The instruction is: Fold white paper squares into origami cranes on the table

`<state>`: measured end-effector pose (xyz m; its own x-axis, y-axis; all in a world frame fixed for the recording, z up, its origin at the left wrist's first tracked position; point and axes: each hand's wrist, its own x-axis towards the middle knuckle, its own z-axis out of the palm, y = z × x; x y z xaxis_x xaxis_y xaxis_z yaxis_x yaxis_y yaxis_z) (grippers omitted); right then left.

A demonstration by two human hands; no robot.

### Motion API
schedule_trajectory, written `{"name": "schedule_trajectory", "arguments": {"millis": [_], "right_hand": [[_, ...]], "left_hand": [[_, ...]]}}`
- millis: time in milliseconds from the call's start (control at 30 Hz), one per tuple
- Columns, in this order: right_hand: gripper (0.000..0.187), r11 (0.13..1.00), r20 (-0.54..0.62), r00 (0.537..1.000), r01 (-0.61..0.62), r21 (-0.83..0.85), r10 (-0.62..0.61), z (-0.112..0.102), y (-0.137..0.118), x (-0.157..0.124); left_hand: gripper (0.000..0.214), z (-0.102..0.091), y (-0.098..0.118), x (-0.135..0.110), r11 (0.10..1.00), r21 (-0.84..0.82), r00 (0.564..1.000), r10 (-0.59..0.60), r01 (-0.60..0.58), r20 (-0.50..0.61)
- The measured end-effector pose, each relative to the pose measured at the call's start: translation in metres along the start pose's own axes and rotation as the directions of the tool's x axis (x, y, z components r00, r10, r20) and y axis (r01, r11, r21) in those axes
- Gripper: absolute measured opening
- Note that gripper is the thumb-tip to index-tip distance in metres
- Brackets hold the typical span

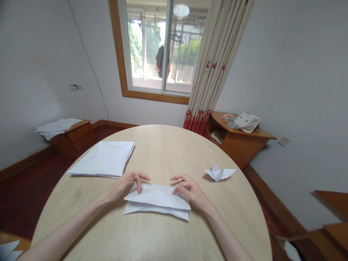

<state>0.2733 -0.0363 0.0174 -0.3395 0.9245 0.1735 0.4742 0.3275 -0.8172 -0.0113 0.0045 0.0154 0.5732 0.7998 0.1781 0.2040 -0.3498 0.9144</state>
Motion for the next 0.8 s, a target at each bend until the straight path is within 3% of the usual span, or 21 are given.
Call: {"name": "schedule_trajectory", "arguments": {"millis": [233, 500, 633, 800], "right_hand": [[0.032, 0.998, 0.144, 0.990, 0.004, -0.066, 0.006, 0.018, -0.002, -0.002], [0.041, 0.911, 0.204, 0.979, 0.061, -0.408, 0.026, 0.035, -0.008, -0.006], [0.045, 0.853, 0.195, 0.981, 0.114, -0.509, -0.014, 0.047, -0.003, -0.006], [0.049, 0.832, 0.163, 0.985, 0.133, -0.539, -0.051, 0.062, 0.011, -0.004]], "left_hand": [[0.058, 0.015, 0.005, -0.003, 0.995, 0.099, 0.995, -0.035, 0.026, 0.096], [0.021, 0.032, -0.004, -0.005, 0.933, 0.358, 0.998, -0.049, 0.027, 0.051], [0.033, 0.045, -0.015, -0.008, 0.837, 0.546, 1.000, -0.006, -0.012, 0.031], [0.045, 0.054, -0.035, -0.007, 0.754, 0.653, 0.997, 0.054, -0.073, 0.049]]}}
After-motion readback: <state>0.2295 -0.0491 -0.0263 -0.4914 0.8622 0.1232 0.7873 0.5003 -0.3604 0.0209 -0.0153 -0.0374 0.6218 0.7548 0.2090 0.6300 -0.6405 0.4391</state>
